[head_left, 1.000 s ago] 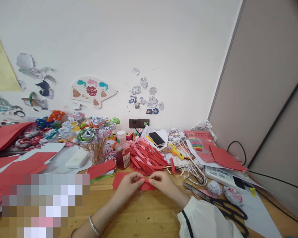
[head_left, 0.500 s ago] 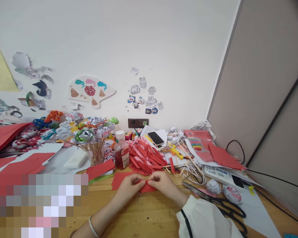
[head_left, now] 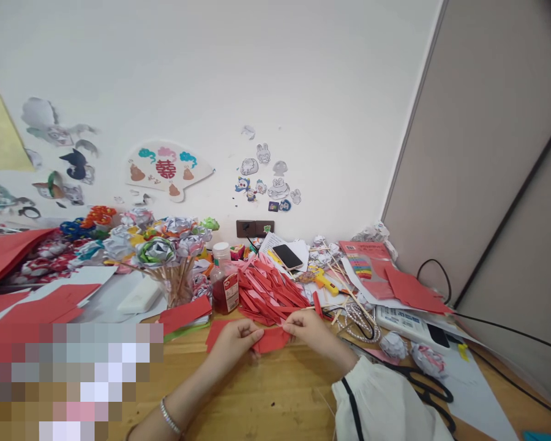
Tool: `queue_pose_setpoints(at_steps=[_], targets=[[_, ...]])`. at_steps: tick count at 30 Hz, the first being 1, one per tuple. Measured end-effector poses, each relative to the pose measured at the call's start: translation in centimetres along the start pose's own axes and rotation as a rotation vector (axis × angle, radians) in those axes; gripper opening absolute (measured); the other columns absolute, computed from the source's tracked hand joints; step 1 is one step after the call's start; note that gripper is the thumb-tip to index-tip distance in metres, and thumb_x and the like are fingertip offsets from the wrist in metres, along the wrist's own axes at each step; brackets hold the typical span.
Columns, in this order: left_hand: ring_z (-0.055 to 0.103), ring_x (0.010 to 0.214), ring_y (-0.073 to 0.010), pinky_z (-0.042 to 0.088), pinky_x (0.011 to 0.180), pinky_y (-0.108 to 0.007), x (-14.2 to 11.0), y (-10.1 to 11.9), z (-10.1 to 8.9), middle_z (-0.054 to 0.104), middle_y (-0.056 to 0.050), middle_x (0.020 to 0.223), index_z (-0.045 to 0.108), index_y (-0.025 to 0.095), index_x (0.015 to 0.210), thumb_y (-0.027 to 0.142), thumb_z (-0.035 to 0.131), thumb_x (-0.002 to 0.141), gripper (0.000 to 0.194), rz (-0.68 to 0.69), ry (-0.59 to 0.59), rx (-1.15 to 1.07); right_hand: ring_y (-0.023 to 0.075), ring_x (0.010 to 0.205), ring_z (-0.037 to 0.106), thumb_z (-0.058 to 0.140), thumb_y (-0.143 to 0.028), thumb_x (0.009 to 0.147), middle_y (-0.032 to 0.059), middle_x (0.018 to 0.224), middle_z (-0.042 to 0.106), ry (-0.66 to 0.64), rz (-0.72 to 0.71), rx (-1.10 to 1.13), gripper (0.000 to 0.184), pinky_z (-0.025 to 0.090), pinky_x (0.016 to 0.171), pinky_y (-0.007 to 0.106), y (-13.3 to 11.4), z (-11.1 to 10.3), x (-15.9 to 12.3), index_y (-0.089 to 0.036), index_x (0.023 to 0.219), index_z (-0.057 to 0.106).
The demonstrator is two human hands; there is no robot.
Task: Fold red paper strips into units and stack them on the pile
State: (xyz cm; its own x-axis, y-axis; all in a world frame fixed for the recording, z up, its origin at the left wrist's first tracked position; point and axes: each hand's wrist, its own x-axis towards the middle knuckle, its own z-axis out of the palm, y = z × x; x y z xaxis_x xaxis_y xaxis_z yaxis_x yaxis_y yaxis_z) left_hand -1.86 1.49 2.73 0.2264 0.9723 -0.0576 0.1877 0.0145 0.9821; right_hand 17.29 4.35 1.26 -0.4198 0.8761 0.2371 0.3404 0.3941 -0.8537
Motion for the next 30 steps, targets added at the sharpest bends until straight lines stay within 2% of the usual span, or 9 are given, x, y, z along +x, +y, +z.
queue_pose_setpoints(at_steps=[4, 10, 16, 21, 30], targets=[[0.053, 0.036, -0.0123, 0.04, 0.04, -0.022, 0.2, -0.4, -0.2, 0.058, 0.003, 0.039, 0.047, 0.016, 0.057, 0.053, 0.06, 0.055, 0.038, -0.052, -0.055, -0.059, 0.0115, 0.056, 0.05, 0.05, -0.03, 0.075, 0.0007, 0.059, 0.057, 0.013, -0.036, -0.025, 0.023, 0.036, 0.052, 0.02, -0.4, -0.2, 0.0, -0.012, 0.066, 0.062], [0.057, 0.039, -0.0128, 0.041, 0.041, -0.021, 0.2, -0.3, -0.3, 0.059, 0.003, 0.042, 0.049, 0.015, 0.063, 0.051, 0.061, 0.056, 0.039, -0.083, -0.071, -0.091, 0.0134, 0.064, 0.053, 0.05, -0.033, 0.077, 0.0027, 0.067, 0.061, -0.017, -0.115, 0.032, 0.025, 0.04, 0.058, 0.022, -1.3, -0.5, -0.2, -0.013, 0.074, 0.064], [0.056, 0.038, -0.0113, 0.041, 0.04, -0.02, -0.2, 0.3, -0.2, 0.06, 0.002, 0.046, 0.053, 0.013, 0.072, 0.048, 0.061, 0.058, 0.039, -0.053, -0.104, -0.123, 0.0118, 0.054, 0.053, 0.047, -0.038, 0.078, 0.0009, 0.056, 0.057, 0.005, -0.086, 0.099, 0.031, 0.04, 0.053, 0.021, -1.5, -0.4, -0.4, -0.012, 0.068, 0.062], [0.055, 0.037, -0.0102, 0.041, 0.04, -0.02, -0.4, 0.7, -0.2, 0.06, 0.002, 0.049, 0.054, 0.012, 0.067, 0.048, 0.059, 0.061, 0.037, -0.013, -0.132, -0.134, 0.0111, 0.053, 0.052, 0.044, -0.035, 0.081, 0.0, 0.054, 0.056, 0.022, -0.106, 0.076, 0.032, 0.039, 0.054, 0.021, -1.8, -0.5, -0.5, -0.013, 0.062, 0.058], [0.055, 0.038, -0.0113, 0.04, 0.04, -0.021, -0.4, 0.8, -0.1, 0.06, 0.002, 0.047, 0.053, 0.013, 0.065, 0.051, 0.058, 0.059, 0.039, -0.019, -0.128, -0.089, 0.011, 0.054, 0.052, 0.043, -0.037, 0.081, -0.0003, 0.057, 0.055, 0.034, -0.083, -0.002, 0.031, 0.038, 0.052, 0.02, -1.4, -0.3, -0.4, -0.014, 0.065, 0.056]])
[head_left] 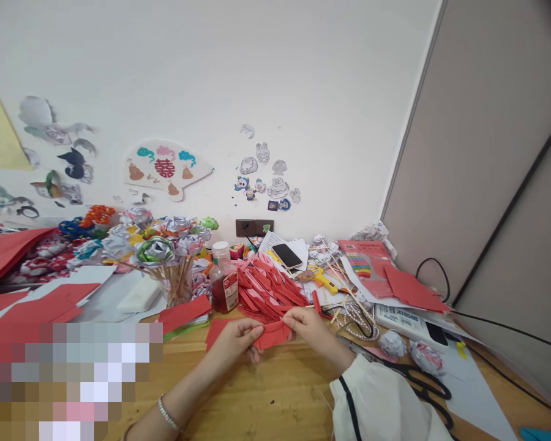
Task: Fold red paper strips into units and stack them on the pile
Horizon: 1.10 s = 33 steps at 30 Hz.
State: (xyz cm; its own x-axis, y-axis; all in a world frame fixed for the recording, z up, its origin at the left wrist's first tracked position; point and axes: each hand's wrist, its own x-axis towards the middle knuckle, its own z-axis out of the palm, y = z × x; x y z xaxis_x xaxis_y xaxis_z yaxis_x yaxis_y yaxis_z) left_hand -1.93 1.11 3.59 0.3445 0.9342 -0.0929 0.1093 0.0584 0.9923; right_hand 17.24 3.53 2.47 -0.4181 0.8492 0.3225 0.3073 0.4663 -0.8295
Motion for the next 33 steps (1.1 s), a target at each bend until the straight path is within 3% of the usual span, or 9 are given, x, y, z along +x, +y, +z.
queue_pose_setpoints(at_steps=[10, 14, 22, 29, 33], targets=[[0.052, 0.034, -0.0109, 0.038, 0.037, -0.02, 0.0, -0.5, 0.5, 0.056, 0.005, 0.04, 0.048, 0.017, 0.061, 0.052, 0.054, 0.063, 0.036, 0.011, 0.109, 0.084, 0.0115, 0.059, 0.051, 0.044, -0.033, 0.08, -0.0007, 0.064, 0.057, 0.005, -0.015, -0.063, 0.023, 0.035, 0.054, 0.019, -0.3, 0.9, -0.3, -0.015, 0.073, 0.058], [0.052, 0.035, -0.0109, 0.036, 0.036, -0.019, -0.1, -0.4, 0.7, 0.055, 0.005, 0.039, 0.049, 0.017, 0.063, 0.052, 0.053, 0.064, 0.035, 0.008, 0.096, 0.109, 0.0104, 0.056, 0.048, 0.05, -0.03, 0.077, -0.002, 0.06, 0.055, -0.029, -0.032, -0.092, 0.02, 0.033, 0.052, 0.019, -0.1, 1.1, -0.2, -0.015, 0.067, 0.059], [0.051, 0.036, -0.0116, 0.035, 0.038, -0.02, -0.3, -0.2, 0.4, 0.053, 0.005, 0.042, 0.042, 0.019, 0.058, 0.054, 0.048, 0.065, 0.037, 0.017, 0.034, 0.143, 0.0095, 0.054, 0.045, 0.043, -0.032, 0.081, -0.0022, 0.058, 0.053, -0.083, -0.054, -0.165, 0.03, 0.03, 0.049, 0.018, -0.3, 0.1, -0.2, -0.015, 0.062, 0.057], [0.048, 0.055, -0.0129, 0.031, 0.051, -0.019, -0.6, -0.6, 0.3, 0.055, 0.002, 0.054, 0.053, 0.016, 0.056, 0.04, 0.044, 0.074, 0.031, 0.285, 0.081, 0.628, 0.0099, 0.053, 0.047, 0.043, -0.027, 0.081, -0.0023, 0.055, 0.053, -0.125, -0.059, -0.195, 0.026, 0.031, 0.048, 0.018, -0.6, 1.7, -0.7, -0.015, 0.062, 0.057], [0.047, 0.051, -0.0121, 0.029, 0.049, -0.018, -0.8, -0.5, 0.3, 0.052, 0.003, 0.051, 0.054, 0.017, 0.054, 0.037, 0.042, 0.075, 0.032, 0.297, 0.04, 0.679, 0.0096, 0.051, 0.048, 0.043, -0.023, 0.081, -0.0025, 0.053, 0.054, -0.144, -0.072, -0.171, 0.025, 0.034, 0.049, 0.018, -1.0, 2.2, -0.8, -0.016, 0.062, 0.057]])
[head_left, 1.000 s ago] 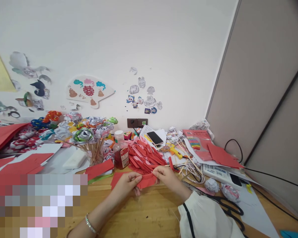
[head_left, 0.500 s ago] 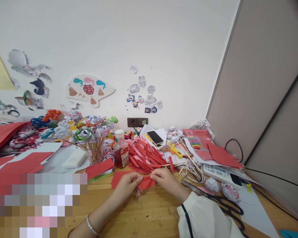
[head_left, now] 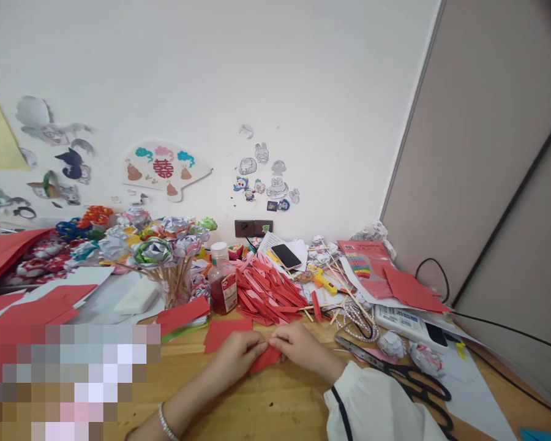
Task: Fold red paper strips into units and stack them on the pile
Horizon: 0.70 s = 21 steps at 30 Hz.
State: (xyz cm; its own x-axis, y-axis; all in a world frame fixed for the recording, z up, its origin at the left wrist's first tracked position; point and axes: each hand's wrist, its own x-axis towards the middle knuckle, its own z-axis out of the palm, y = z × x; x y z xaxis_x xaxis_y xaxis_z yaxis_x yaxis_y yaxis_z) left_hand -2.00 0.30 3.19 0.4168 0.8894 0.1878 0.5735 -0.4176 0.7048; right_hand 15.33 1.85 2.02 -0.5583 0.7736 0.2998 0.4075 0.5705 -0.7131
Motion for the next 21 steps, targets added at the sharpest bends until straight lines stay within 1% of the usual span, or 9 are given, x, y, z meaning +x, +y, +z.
queue_pose_setpoints(at_steps=[3, 6, 8, 11, 12, 14, 16, 18, 21], targets=[[0.048, 0.045, -0.0118, 0.03, 0.044, -0.018, 0.0, 0.0, -0.5, 0.049, 0.005, 0.046, 0.049, 0.017, 0.054, 0.041, 0.042, 0.074, 0.032, -0.08, -0.079, -0.117, 0.0097, 0.051, 0.049, 0.043, -0.025, 0.08, -0.002, 0.054, 0.055, -0.019, -0.006, 0.01, 0.025, 0.034, 0.05, 0.018, 0.0, -0.5, 0.0, -0.016, 0.063, 0.058], [0.051, 0.041, -0.0121, 0.031, 0.04, -0.018, 0.0, -0.3, -0.7, 0.047, 0.006, 0.044, 0.046, 0.018, 0.056, 0.044, 0.042, 0.074, 0.032, -0.178, -0.143, -0.253, 0.0097, 0.049, 0.05, 0.043, -0.028, 0.08, -0.0018, 0.053, 0.055, -0.031, 0.049, 0.042, 0.026, 0.034, 0.048, 0.018, 0.3, -1.0, 0.0, -0.015, 0.062, 0.057], [0.052, 0.041, -0.0122, 0.032, 0.041, -0.018, 0.0, -0.4, -0.7, 0.048, 0.006, 0.045, 0.046, 0.017, 0.058, 0.045, 0.043, 0.073, 0.031, -0.197, -0.16, -0.298, 0.0098, 0.049, 0.051, 0.043, -0.03, 0.081, -0.0019, 0.053, 0.055, -0.031, 0.074, 0.056, 0.028, 0.035, 0.048, 0.018, 0.6, -1.2, -0.1, -0.015, 0.061, 0.056], [0.053, 0.048, -0.0129, 0.036, 0.047, -0.019, -0.2, -0.1, -1.2, 0.054, 0.003, 0.051, 0.052, 0.016, 0.065, 0.044, 0.042, 0.074, 0.031, -0.203, -0.199, -0.342, 0.0104, 0.053, 0.052, 0.043, -0.031, 0.081, -0.0011, 0.057, 0.056, 0.028, 0.043, 0.032, 0.028, 0.036, 0.051, 0.019, 0.8, -1.5, 0.0, -0.015, 0.062, 0.056], [0.053, 0.053, -0.013, 0.038, 0.051, -0.02, -0.2, 0.1, -1.5, 0.056, 0.002, 0.056, 0.054, 0.015, 0.067, 0.043, 0.04, 0.075, 0.033, -0.189, -0.199, -0.338, 0.0106, 0.055, 0.052, 0.042, -0.031, 0.081, -0.0007, 0.059, 0.057, 0.038, 0.031, 0.038, 0.028, 0.037, 0.052, 0.019, 0.9, -1.6, 0.0, -0.015, 0.062, 0.056], [0.051, 0.062, -0.0132, 0.038, 0.057, -0.02, -0.3, 0.5, -2.0, 0.057, 0.001, 0.064, 0.057, 0.015, 0.068, 0.042, 0.042, 0.074, 0.031, -0.152, -0.181, -0.267, 0.0106, 0.057, 0.053, 0.04, -0.031, 0.082, -0.0002, 0.06, 0.057, 0.035, 0.031, 0.075, 0.029, 0.037, 0.053, 0.019, 1.1, -1.9, 0.1, -0.015, 0.064, 0.056], [0.048, 0.063, -0.0124, 0.036, 0.057, -0.019, -0.4, 0.9, -2.3, 0.055, 0.002, 0.066, 0.059, 0.014, 0.072, 0.041, 0.043, 0.074, 0.031, -0.139, -0.201, -0.239, 0.0104, 0.055, 0.052, 0.039, -0.031, 0.083, -0.0003, 0.059, 0.056, 0.031, 0.05, 0.093, 0.03, 0.037, 0.051, 0.018, 1.3, -2.0, 0.2, -0.014, 0.065, 0.056], [0.043, 0.059, -0.0108, 0.033, 0.054, -0.018, -0.3, 1.1, -2.1, 0.05, 0.003, 0.061, 0.059, 0.014, 0.071, 0.04, 0.044, 0.073, 0.031, -0.132, -0.218, -0.193, 0.0101, 0.054, 0.05, 0.041, -0.031, 0.082, -0.0008, 0.058, 0.055, 0.047, 0.054, 0.064, 0.028, 0.035, 0.05, 0.018, 1.4, -1.9, 0.2, -0.014, 0.065, 0.056], [0.032, 0.05, -0.0082, 0.025, 0.047, -0.018, -0.2, 1.0, -1.0, 0.036, 0.006, 0.05, 0.052, 0.013, 0.053, 0.042, 0.044, 0.072, 0.035, -0.109, -0.221, -0.102, 0.0099, 0.055, 0.048, 0.044, -0.029, 0.08, -0.0012, 0.059, 0.054, 0.048, 0.013, 0.003, 0.025, 0.033, 0.05, 0.018, 1.0, -1.3, 0.2, -0.014, 0.065, 0.057]])
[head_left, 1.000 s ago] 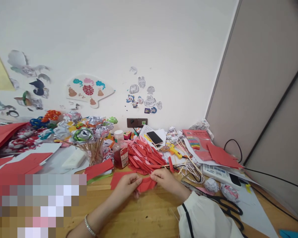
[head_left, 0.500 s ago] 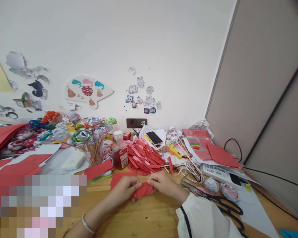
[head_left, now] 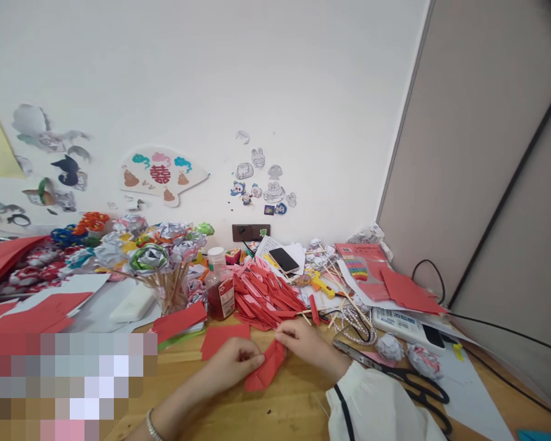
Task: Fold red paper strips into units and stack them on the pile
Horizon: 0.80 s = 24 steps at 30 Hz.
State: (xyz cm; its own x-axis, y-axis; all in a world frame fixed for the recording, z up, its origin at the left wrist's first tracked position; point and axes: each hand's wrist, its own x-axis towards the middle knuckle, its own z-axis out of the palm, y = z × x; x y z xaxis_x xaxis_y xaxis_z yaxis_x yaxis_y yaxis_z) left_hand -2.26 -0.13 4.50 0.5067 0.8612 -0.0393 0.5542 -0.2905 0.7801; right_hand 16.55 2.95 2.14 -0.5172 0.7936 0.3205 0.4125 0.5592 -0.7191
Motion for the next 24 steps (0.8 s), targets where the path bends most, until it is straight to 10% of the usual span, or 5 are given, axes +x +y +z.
queue_pose_setpoints(at_steps=[11, 24], targets=[[0.039, 0.039, -0.0076, 0.028, 0.04, -0.018, 1.8, -2.0, 1.0, 0.041, 0.008, 0.043, 0.046, 0.016, 0.058, 0.041, 0.05, 0.068, 0.027, -0.005, 0.349, -0.264, 0.0121, 0.059, 0.052, 0.051, -0.031, 0.076, 0.0, 0.068, 0.055, 0.092, 0.146, 0.379, 0.028, 0.04, 0.054, 0.022, -0.4, 2.2, 0.1, -0.015, 0.099, 0.051], [0.057, 0.044, -0.0143, 0.044, 0.044, -0.023, 1.9, -1.6, 0.8, 0.059, 0.005, 0.048, 0.045, 0.019, 0.075, 0.038, 0.065, 0.056, 0.034, -0.063, 0.426, -0.63, 0.0096, 0.052, 0.049, 0.054, -0.024, 0.07, -0.0026, 0.058, 0.052, 0.077, 0.172, 0.535, 0.012, 0.038, 0.05, 0.02, 0.2, 2.4, 0.7, -0.014, 0.075, 0.052]])
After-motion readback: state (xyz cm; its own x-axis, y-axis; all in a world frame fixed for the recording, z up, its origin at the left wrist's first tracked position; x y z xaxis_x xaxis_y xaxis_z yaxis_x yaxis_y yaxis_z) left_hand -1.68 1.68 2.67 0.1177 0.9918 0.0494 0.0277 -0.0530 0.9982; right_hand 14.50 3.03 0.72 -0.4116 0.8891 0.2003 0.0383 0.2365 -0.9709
